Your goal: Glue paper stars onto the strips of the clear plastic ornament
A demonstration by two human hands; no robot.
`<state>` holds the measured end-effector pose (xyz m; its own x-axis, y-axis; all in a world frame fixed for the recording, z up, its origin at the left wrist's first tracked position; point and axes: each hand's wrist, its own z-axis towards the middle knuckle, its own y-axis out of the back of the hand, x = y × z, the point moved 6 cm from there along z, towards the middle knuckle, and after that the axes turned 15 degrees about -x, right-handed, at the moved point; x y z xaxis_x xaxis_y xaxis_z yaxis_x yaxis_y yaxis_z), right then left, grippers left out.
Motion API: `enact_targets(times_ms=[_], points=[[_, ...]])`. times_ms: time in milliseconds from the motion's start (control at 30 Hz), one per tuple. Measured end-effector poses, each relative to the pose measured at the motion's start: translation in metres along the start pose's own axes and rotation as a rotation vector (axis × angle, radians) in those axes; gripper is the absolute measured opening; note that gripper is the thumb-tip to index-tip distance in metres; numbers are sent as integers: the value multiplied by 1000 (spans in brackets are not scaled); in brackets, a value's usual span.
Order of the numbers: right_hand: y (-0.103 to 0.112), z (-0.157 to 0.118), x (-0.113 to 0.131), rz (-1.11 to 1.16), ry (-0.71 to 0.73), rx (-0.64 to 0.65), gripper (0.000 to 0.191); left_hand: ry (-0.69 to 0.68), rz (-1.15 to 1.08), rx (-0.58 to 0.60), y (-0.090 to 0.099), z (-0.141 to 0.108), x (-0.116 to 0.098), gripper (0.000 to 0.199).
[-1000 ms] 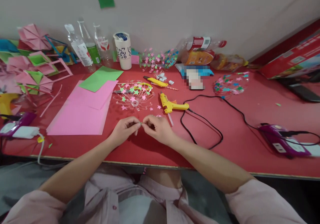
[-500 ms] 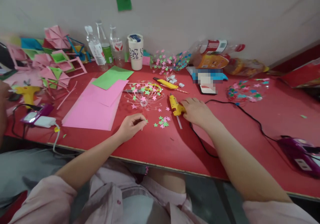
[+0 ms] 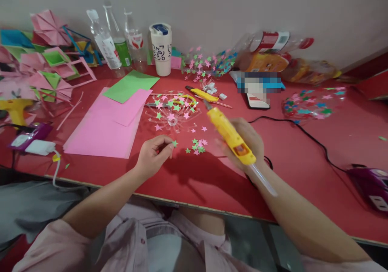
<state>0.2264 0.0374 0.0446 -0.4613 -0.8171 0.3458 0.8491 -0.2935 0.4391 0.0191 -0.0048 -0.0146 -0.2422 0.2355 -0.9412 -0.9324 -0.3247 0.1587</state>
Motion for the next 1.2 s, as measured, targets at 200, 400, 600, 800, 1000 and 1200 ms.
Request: enact_targets(times_ms=[200,400,600,800,1000,1200], points=[[-16,-13,35,278,52,199,17,-68,11,-78,9,0,-4,15],[-25,-22,32,344,-21,275,17,-165,68,-107,12,-3,-10,12],[-26,-24,35,381,-17,249,14,-175,92,-115,11,-4,-12,12],[-28,-26,32,362,-38,281,20,-182,130,-136,12,-2,-15,14],[-31,-27,31,303,-18,315,21,-207,217,-136,11,-3,-19,13],[-32,-27,31,264,-20,329,23,-236,251,-126,11,-3,-21,13]])
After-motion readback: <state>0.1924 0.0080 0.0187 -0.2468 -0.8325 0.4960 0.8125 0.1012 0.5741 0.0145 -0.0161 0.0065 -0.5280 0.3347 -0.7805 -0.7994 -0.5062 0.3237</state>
